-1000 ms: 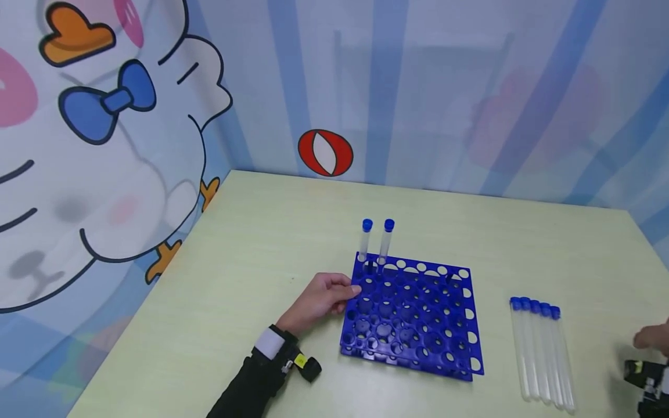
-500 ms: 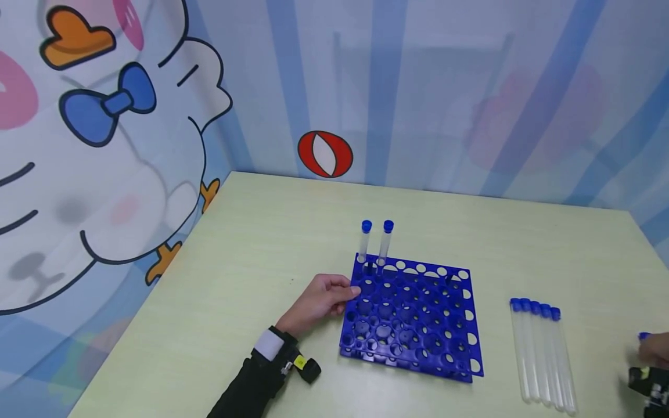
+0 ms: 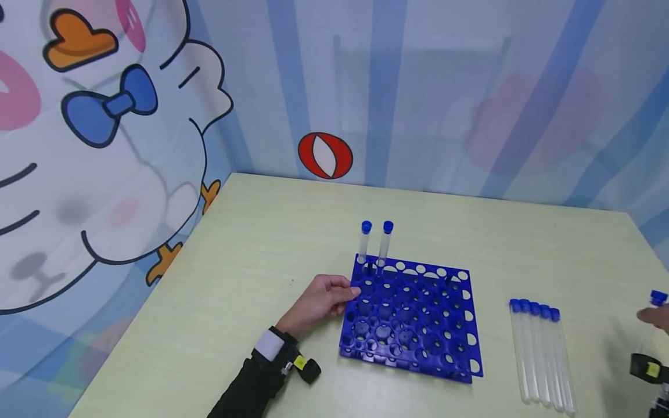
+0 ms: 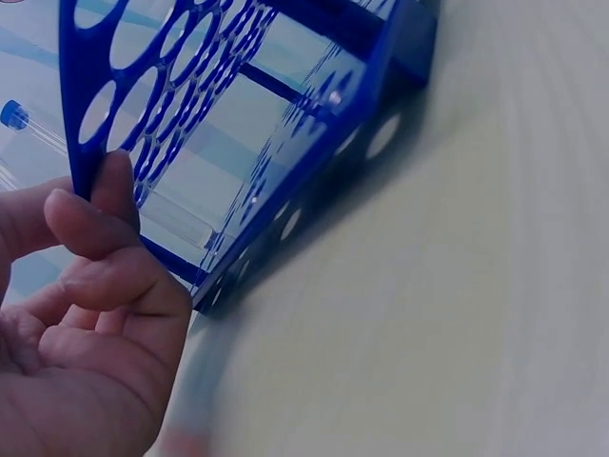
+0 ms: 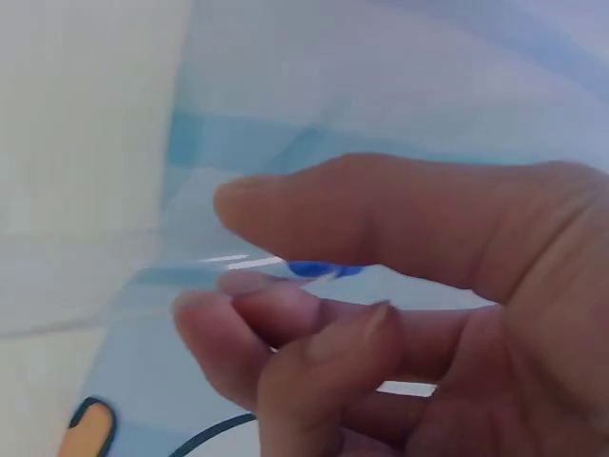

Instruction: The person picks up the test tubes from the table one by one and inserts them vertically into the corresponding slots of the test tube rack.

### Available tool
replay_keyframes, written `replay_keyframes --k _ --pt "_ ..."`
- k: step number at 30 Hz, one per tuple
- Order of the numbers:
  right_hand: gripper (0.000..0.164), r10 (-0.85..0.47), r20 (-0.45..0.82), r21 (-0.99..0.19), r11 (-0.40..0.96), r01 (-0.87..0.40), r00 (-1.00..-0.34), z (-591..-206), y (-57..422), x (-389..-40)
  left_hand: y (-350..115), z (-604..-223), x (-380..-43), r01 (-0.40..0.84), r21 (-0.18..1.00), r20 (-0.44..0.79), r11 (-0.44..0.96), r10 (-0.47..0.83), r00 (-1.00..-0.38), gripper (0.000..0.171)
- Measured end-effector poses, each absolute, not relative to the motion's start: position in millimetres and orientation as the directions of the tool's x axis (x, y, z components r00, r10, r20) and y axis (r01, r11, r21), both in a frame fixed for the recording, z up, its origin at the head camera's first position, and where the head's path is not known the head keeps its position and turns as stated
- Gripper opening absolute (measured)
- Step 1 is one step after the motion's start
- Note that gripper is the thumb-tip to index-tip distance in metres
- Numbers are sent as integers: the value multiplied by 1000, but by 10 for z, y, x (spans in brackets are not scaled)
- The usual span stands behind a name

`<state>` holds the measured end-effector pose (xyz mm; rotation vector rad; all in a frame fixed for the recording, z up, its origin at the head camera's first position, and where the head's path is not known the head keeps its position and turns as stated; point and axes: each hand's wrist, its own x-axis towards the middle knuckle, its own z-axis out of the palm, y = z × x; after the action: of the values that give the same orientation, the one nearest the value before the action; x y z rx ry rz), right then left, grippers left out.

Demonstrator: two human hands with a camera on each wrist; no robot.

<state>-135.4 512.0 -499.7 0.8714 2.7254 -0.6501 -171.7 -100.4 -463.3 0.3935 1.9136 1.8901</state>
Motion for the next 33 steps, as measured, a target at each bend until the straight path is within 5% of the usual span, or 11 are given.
replay_keyframes --k 3,8,18,26,33 --pt "51 504 -69 -457 751 476 -861 -5190 5287 -1443 -1005 -4627 -1714 -96 995 -103 39 479 -872 32" --pt "34 554 148 -590 714 377 -819 -5152 5000 -1521 -1004 -4622 -1711 -103 994 -107 35 476 -873 32" --pt "46 485 129 -535 769 351 -865 -3242 2553 -1048 -1033 -4643 -1707 -104 994 -101 20 475 -874 31" --pt "48 436 194 -619 749 235 -879 -3041 2081 -1126 -1008 -4538 -1686 -80 996 -86 33 484 -871 30" --pt "34 356 434 -694 718 -56 -828 -3081 1757 -1233 -1008 -4492 -1678 -79 996 -85 34 491 -867 31"
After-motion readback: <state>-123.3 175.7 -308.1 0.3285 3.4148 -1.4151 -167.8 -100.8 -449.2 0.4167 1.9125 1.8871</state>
